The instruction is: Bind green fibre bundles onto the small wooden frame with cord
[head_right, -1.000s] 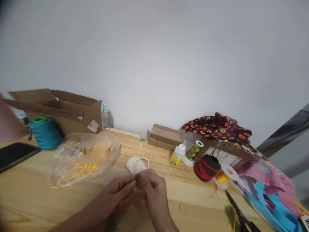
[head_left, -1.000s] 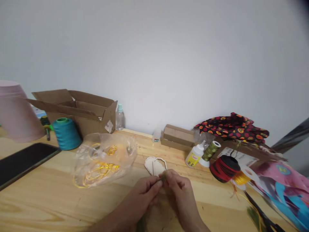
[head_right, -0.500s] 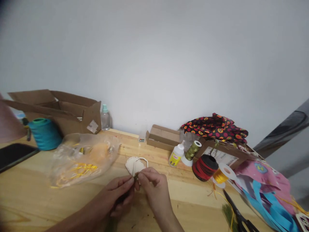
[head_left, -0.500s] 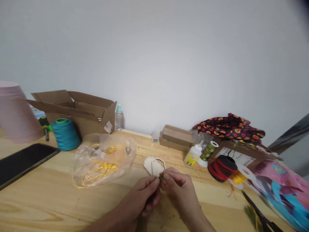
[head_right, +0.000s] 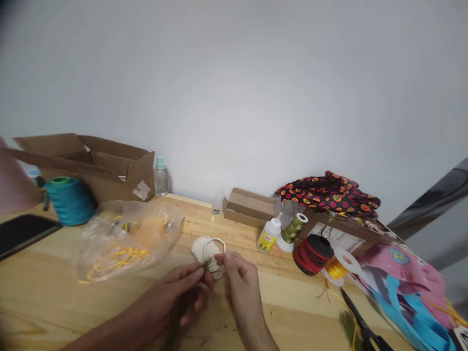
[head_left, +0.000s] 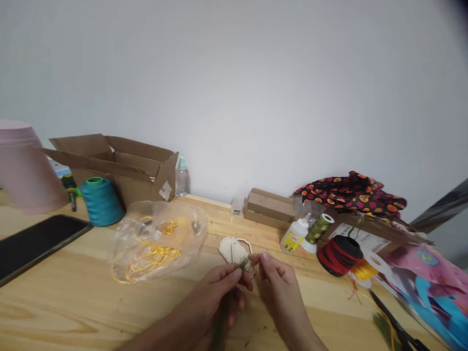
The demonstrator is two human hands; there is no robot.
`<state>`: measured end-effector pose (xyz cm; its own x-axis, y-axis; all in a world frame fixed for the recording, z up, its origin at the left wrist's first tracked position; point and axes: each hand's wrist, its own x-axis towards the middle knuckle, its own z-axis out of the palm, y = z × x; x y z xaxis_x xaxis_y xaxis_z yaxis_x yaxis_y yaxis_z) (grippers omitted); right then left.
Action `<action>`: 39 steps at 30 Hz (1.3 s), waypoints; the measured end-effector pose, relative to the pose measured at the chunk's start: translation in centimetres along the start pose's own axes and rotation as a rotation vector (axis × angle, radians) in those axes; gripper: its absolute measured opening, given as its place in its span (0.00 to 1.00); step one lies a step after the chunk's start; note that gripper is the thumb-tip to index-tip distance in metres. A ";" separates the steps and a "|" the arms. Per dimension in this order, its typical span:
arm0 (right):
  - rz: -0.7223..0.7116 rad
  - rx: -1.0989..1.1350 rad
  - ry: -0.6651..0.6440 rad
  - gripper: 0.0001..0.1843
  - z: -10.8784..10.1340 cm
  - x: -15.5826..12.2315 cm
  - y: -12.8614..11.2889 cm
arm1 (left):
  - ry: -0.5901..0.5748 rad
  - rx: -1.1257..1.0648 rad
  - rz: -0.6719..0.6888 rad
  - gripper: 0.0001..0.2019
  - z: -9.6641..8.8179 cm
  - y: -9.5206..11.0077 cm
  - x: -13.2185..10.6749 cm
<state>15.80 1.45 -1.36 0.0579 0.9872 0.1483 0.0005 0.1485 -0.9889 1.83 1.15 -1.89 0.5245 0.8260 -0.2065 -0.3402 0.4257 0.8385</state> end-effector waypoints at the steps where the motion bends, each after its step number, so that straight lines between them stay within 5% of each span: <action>1: -0.014 -0.020 -0.021 0.18 0.1 0.0 -0.1 | 0.005 0.020 0.008 0.12 0.0 0.0 0.0; 8: -0.019 -0.068 -0.187 0.10 0.9 -0.8 -0.8 | 0.011 0.101 0.019 0.12 0.3 0.5 -0.2; 18: 0.027 0.030 -0.103 0.08 1.1 -0.7 -0.3 | -0.020 0.249 -0.008 0.16 0.2 0.3 -0.2; 23: 0.068 0.100 -0.131 0.06 1.0 -0.7 -0.4 | -0.081 0.053 -0.055 0.09 0.1 0.2 -0.1; 26: 0.094 0.104 -0.147 0.09 0.9 -0.7 -0.5 | -0.088 -0.068 -0.076 0.15 0.1 0.2 -0.3; 35: 0.194 0.228 -0.099 0.22 1.2 -1.1 -1.3 | -0.127 -0.155 -0.078 0.13 -0.1 0.7 -0.5; 39: 0.139 0.206 -0.143 0.18 0.9 -0.9 -1.1 | -0.142 -0.201 -0.044 0.12 -0.3 0.8 -0.4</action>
<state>14.87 0.42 -0.36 -0.0981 0.9948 0.0259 -0.2017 0.0056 -0.9794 1.14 1.28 -1.23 0.6418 0.7508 -0.1564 -0.4550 0.5370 0.7104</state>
